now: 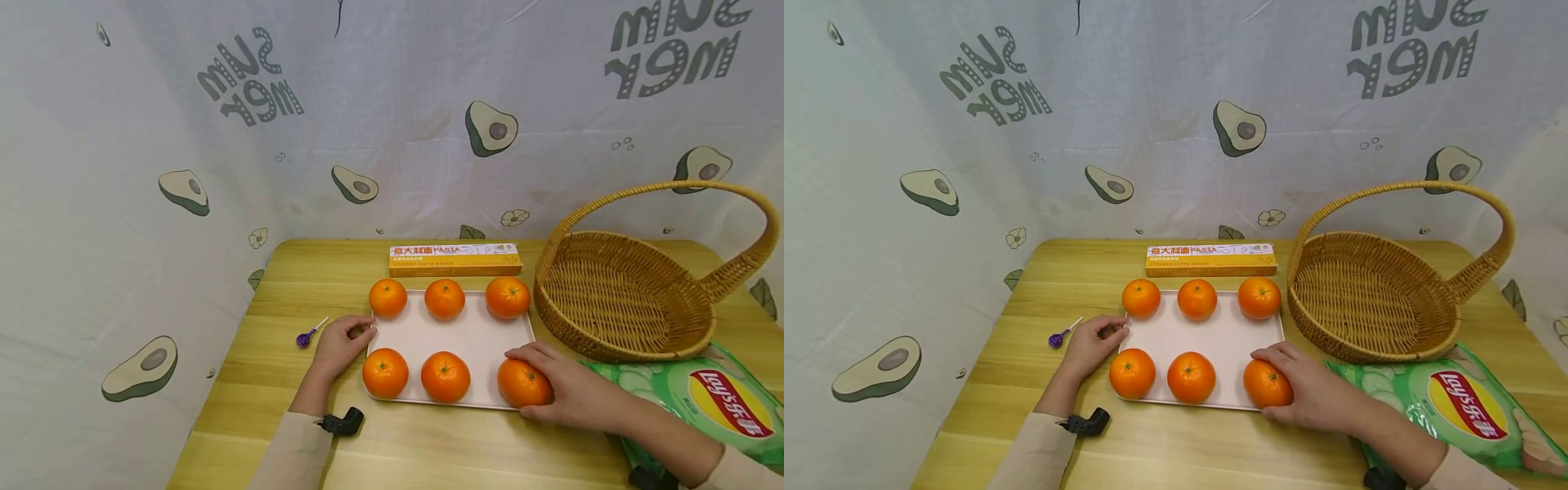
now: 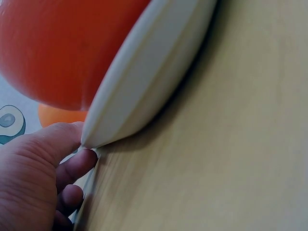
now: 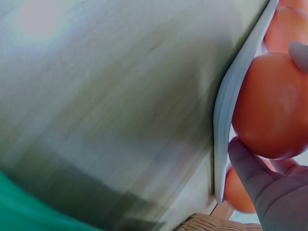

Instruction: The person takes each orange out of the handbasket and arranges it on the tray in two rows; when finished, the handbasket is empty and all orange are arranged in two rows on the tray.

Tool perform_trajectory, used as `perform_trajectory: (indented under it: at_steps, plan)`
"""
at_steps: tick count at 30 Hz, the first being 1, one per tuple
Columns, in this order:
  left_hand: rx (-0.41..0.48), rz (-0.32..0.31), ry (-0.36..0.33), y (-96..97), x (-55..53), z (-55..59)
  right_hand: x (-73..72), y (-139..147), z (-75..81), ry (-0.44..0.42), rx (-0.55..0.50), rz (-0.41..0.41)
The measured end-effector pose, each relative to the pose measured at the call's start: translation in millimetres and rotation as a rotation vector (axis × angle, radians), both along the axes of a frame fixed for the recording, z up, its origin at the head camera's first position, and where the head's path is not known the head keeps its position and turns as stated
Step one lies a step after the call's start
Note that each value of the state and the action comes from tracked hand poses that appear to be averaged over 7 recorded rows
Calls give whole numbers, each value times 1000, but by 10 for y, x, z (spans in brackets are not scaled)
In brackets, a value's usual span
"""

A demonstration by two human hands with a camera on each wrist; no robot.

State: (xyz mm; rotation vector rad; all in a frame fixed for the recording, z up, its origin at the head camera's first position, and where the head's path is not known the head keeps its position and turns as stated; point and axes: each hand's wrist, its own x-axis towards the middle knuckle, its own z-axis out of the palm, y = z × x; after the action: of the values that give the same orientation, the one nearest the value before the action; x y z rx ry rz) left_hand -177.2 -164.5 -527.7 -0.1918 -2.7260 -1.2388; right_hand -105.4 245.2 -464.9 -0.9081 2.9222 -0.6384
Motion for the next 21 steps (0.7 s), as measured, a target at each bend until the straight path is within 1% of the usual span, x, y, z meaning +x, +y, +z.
perform_trajectory:
  at_steps: [5, 12, 21]
  plan:
    - [-3, 1, 1, 1, 0, -13, 2, -7, 1, -34, -17, -15]
    - [13, 9, -3, 7, -9, -30, 14, 7, -14, -71, -69, -21]
    - [12, 6, -7, 1, -11, -29, 31, 24, -12, -44, -18, -37]
